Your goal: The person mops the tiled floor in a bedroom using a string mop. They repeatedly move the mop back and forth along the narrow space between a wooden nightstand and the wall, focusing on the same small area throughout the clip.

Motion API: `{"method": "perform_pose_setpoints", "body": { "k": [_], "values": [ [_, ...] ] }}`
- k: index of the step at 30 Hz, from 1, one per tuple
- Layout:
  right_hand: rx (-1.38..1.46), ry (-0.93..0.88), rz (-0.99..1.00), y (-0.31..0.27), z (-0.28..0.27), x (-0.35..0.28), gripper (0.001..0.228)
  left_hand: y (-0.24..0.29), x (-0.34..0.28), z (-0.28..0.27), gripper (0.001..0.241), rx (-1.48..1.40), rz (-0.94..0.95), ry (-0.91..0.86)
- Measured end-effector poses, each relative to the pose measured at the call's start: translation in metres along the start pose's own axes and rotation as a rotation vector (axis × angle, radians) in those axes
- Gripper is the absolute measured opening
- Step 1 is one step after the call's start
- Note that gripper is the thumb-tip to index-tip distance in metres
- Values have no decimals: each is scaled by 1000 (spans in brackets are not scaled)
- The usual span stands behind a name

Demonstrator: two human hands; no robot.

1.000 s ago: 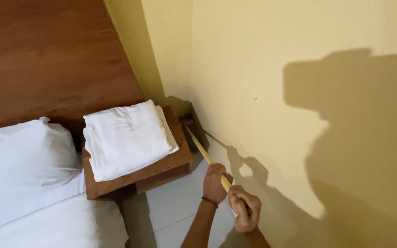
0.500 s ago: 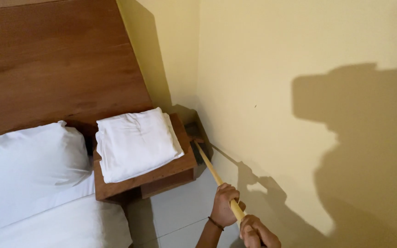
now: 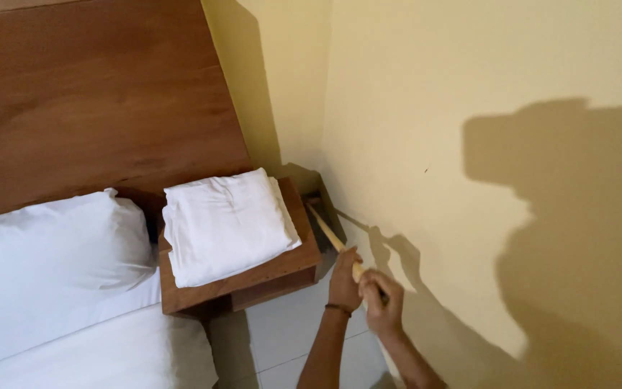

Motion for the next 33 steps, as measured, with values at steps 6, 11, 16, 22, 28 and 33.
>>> {"method": "perform_pose_setpoints", "body": {
  "k": [6,11,16,22,28,33],
  "values": [
    [89,4,-126,-16,-18,43,39,47,25,10,22,38,-51,9],
    [25,32,19,-65,-32,9,28,85,-14,-1,13,42,-21,7],
    [-21,116,39,-99,-47,-12,26,105,-37,1,28,38,61,-77],
    [-11,118,151,-187,-61,-18,29,157,-78,-2,30,-58,120,-89],
    [41,138,200,-157,-91,-90,18,168,-122,-11,30,-116,50,-98],
    [-207,72,211,-149,-66,-105,16,107,-132,-4,27,-129,45,-141]
  ]
}}
Point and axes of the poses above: each hand's wrist, its own x-axis towards the middle knuckle, its own z-axis out of the palm, y = z × x, the point moved 1 cm from there along x, towards the middle knuckle, and after that the axes turned 10 degrees about -z, right-handed, at the moved point
